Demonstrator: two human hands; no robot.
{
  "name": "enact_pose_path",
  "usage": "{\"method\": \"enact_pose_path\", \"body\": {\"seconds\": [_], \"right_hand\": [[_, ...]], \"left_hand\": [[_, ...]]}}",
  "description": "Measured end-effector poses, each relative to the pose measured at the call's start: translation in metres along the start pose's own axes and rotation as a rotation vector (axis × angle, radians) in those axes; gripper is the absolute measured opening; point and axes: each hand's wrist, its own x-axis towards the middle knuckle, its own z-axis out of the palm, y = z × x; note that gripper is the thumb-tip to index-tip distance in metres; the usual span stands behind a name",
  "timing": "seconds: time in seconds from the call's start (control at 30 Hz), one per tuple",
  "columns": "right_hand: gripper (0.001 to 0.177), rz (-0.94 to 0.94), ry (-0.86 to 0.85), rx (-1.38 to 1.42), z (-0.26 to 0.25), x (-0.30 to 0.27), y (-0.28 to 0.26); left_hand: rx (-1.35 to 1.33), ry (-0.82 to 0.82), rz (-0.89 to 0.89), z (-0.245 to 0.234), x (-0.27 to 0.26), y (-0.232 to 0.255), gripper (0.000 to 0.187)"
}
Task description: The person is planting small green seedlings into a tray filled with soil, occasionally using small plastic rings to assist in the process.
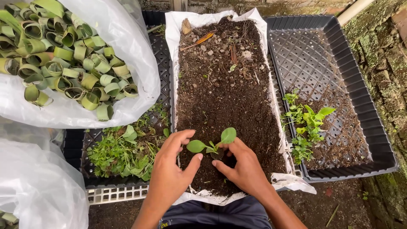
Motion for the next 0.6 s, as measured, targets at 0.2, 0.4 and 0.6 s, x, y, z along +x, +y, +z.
{"method": "enact_pose_path", "body": {"seconds": [0.2, 0.4, 0.6], "right_hand": [[0.036, -0.093, 0.138, 0.034, 0.001, -0.004, -0.004], [0.036, -0.217, 0.355, 0.084, 0.005, -0.011, -0.017], [0.033, -0.293, 0.522, 0.034, 0.012, -0.013, -0.026]], "left_hand": [[0.042, 0.183, 0.08, 0.034, -0.029, -0.024, 0.023], [-0.493, 0.017, -0.298, 0.044, -0.016, -0.005, 0.054], [-1.013, 0.074, -0.474, 0.059, -0.001, -0.01, 0.065]]}}
